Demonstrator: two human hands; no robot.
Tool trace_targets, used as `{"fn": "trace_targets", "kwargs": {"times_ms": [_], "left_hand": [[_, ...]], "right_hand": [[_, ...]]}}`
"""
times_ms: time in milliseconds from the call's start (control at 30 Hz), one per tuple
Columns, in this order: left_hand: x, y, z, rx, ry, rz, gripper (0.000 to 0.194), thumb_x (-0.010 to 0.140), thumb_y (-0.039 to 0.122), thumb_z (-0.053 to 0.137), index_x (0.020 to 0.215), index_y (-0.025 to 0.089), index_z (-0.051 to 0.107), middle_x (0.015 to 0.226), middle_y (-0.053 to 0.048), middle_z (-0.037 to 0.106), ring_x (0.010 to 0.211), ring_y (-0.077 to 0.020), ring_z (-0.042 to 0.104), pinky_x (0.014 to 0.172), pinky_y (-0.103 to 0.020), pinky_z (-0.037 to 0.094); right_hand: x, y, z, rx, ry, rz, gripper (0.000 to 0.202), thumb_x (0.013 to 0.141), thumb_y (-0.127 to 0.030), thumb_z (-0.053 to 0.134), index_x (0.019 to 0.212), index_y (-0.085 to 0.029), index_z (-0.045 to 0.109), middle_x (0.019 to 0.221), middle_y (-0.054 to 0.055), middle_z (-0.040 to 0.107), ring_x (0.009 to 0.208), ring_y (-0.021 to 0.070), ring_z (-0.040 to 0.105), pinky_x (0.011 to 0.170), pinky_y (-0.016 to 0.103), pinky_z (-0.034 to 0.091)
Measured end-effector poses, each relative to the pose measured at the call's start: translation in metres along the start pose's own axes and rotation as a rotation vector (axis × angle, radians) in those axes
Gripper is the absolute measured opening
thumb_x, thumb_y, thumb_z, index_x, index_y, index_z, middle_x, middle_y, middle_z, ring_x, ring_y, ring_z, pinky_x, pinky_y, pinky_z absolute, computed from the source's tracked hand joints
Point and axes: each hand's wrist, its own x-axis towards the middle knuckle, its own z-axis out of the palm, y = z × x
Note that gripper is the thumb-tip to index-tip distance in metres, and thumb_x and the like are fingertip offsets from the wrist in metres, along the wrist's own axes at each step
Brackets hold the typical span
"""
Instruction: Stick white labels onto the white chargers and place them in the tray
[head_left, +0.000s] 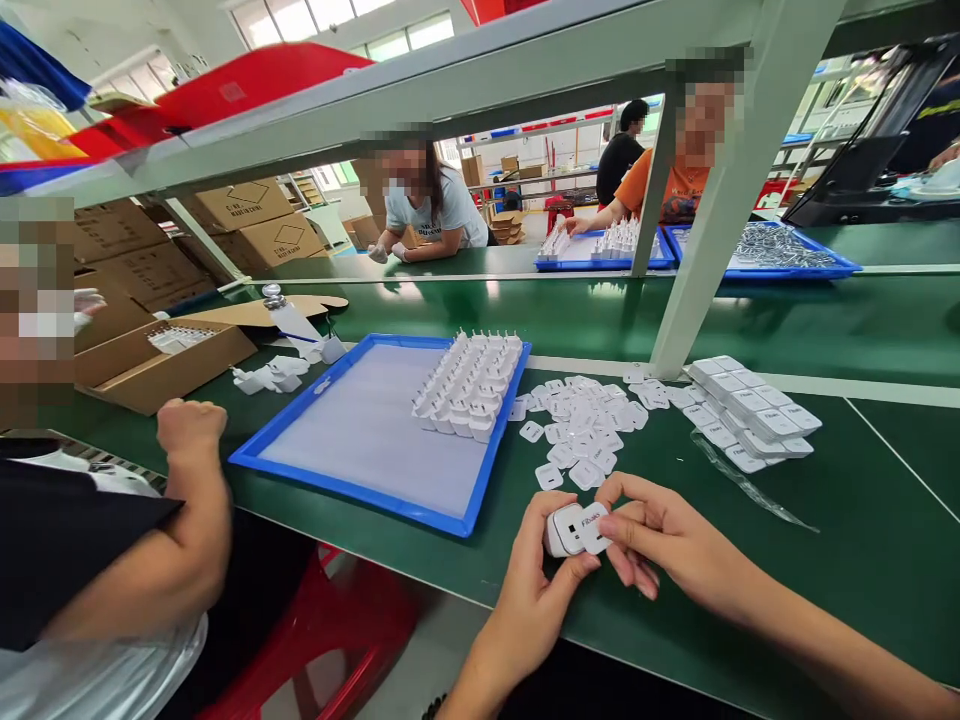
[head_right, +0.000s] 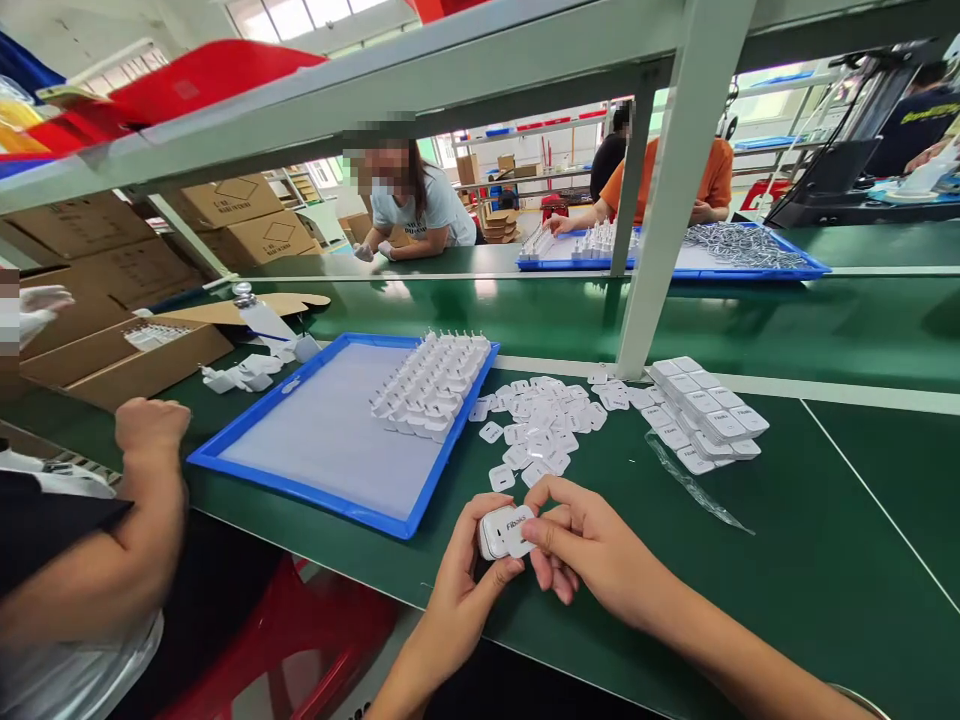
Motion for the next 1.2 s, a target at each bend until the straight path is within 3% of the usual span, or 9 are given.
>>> {"fn": "trace_targets", "kwargs": {"times_ms": [200,800,1200], "left_hand": [[-0.0035,0.0062,-0.0015,0.137,-0.128,0.082,0.036,0.1,0.035,0.043,0.135,0.031,0.035,0.124,-0.004,0.046,0.111,-0.0184,0.048,0.099,-0.032,0.038],[-0.0025,0.0042,-0.001,0.171,-0.145,0.139,0.032,0.099,0.032,0.045,0.131,0.029,0.039,0.127,-0.006,0.044,0.117,-0.0213,0.045,0.101,-0.033,0.037],[-0.0049,0.0007,-0.0015,0.226,-0.182,0.177,0.035,0.099,0.029,0.046,0.133,0.027,0.037,0.131,-0.009,0.041,0.124,-0.023,0.042,0.105,-0.037,0.036]], "right_hand": [[0.0014,0.0049,0.0036,0.083,-0.022,0.024,0.035,0.086,-0.047,0.066,0.079,-0.019,0.047,0.056,-0.001,0.066,0.041,0.0082,0.053,0.044,0.02,0.035],[0.0009,0.0032,0.0007,0.031,-0.02,0.039,0.033,0.084,-0.046,0.067,0.076,-0.02,0.048,0.05,-0.004,0.062,0.038,0.0067,0.046,0.042,0.019,0.032],[-0.0005,-0.0026,0.0008,-0.009,0.01,0.158,0.034,0.077,-0.043,0.071,0.072,-0.02,0.047,0.045,-0.003,0.063,0.03,0.0059,0.044,0.034,0.015,0.028]]}}
